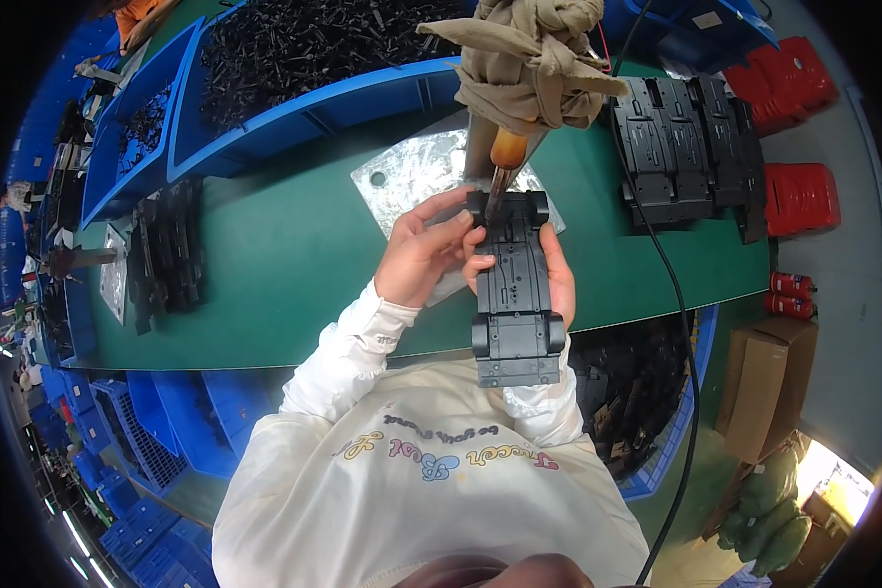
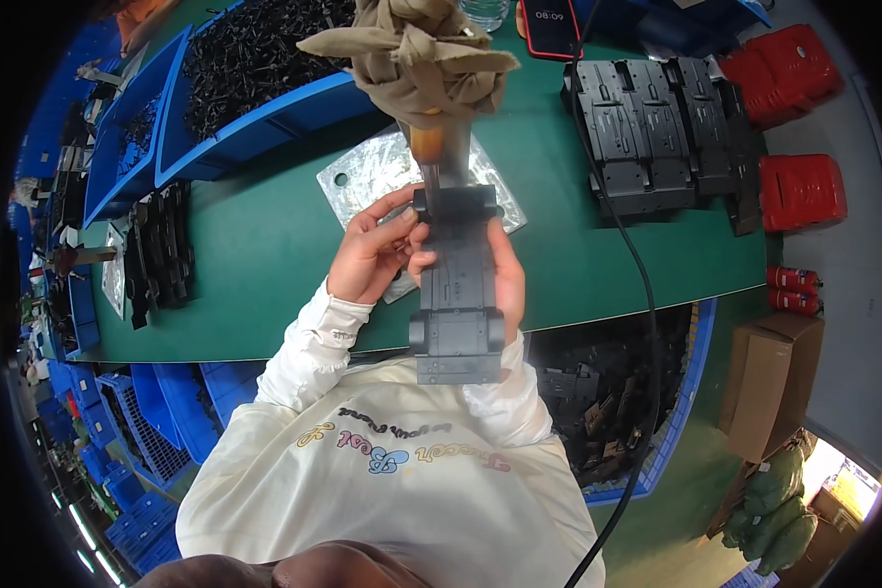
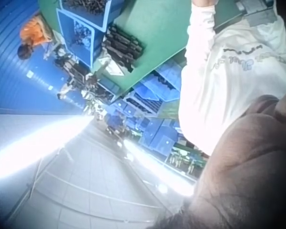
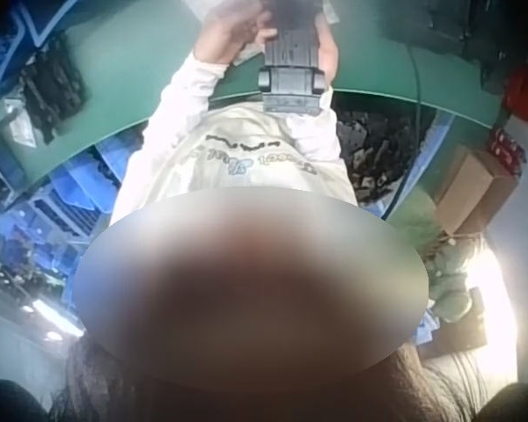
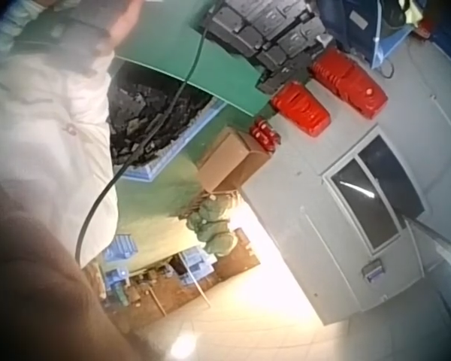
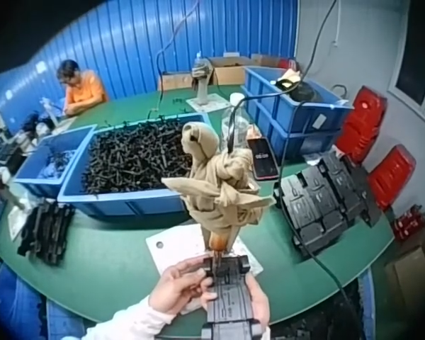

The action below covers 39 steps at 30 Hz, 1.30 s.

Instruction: Assembling components of a toy vehicle chassis using an electric screwdriver at a factory workbench.

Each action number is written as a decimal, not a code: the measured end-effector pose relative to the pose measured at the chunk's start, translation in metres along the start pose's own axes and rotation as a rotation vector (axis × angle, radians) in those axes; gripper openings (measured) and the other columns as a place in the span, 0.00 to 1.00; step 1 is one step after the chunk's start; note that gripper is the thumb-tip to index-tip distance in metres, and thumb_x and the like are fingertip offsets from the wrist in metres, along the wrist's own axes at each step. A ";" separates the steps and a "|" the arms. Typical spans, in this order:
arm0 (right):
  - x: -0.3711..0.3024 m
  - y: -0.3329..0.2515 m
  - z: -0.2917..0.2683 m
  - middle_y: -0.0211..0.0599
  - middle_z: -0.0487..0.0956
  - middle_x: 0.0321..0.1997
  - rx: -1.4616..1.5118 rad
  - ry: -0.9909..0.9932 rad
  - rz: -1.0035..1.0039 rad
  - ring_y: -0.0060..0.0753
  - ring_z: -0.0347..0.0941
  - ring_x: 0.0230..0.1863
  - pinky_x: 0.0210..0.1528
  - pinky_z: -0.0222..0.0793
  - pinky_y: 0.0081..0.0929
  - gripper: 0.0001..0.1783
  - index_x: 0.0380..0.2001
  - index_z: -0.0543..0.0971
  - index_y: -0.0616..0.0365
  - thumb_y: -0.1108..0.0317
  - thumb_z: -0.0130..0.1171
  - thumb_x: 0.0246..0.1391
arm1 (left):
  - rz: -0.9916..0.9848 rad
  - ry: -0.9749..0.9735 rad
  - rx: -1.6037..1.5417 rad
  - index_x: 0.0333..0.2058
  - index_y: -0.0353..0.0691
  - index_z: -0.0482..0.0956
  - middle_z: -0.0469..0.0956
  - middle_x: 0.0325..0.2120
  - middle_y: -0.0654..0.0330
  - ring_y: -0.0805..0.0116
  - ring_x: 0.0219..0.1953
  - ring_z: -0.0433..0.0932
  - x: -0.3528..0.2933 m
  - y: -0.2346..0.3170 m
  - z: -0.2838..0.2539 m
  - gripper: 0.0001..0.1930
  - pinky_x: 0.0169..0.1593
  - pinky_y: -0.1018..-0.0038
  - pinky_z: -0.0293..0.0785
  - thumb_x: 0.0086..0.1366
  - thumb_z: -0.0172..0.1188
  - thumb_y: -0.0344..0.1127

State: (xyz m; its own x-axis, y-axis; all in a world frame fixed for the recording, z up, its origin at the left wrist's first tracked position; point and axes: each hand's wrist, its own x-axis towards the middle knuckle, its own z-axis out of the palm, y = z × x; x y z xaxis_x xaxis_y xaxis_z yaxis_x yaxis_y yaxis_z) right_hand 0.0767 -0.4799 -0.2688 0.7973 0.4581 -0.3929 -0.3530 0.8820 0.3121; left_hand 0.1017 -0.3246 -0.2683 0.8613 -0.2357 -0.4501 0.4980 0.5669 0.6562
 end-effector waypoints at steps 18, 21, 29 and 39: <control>-0.001 0.000 0.002 0.53 0.69 0.56 -0.002 -0.006 0.000 0.48 0.65 0.53 0.47 0.67 0.38 0.26 0.57 0.69 0.60 0.55 0.54 0.63 | 0.001 -0.073 0.028 0.61 0.29 0.62 0.78 0.33 0.52 0.69 0.33 0.79 0.002 0.001 -0.006 0.27 0.43 0.67 0.83 0.67 0.57 0.31; 0.001 0.001 0.001 0.53 0.69 0.56 -0.009 0.009 -0.004 0.47 0.65 0.53 0.46 0.67 0.38 0.25 0.56 0.70 0.60 0.55 0.54 0.62 | 0.001 -0.071 0.020 0.61 0.28 0.62 0.78 0.34 0.52 0.69 0.33 0.79 0.001 0.001 -0.008 0.27 0.43 0.67 0.83 0.67 0.58 0.31; 0.001 0.003 0.003 0.53 0.69 0.54 -0.001 0.032 -0.021 0.47 0.65 0.52 0.45 0.67 0.37 0.26 0.56 0.70 0.61 0.54 0.55 0.62 | -0.007 -0.073 0.026 0.61 0.28 0.62 0.77 0.34 0.52 0.69 0.34 0.79 0.001 0.003 -0.006 0.27 0.43 0.67 0.83 0.67 0.58 0.31; 0.000 0.003 0.005 0.53 0.69 0.54 0.010 0.036 -0.021 0.46 0.65 0.51 0.45 0.67 0.36 0.25 0.55 0.70 0.61 0.55 0.55 0.62 | 0.015 -0.050 0.015 0.61 0.27 0.62 0.76 0.34 0.53 0.69 0.36 0.79 0.001 0.000 -0.003 0.27 0.44 0.67 0.84 0.67 0.58 0.31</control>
State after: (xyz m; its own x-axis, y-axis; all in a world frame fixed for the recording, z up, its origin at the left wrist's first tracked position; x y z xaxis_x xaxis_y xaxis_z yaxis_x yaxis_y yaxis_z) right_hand 0.0776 -0.4781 -0.2638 0.7867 0.4429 -0.4300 -0.3312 0.8907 0.3115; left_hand 0.1027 -0.3225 -0.2704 0.8727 -0.2667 -0.4090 0.4858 0.5590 0.6720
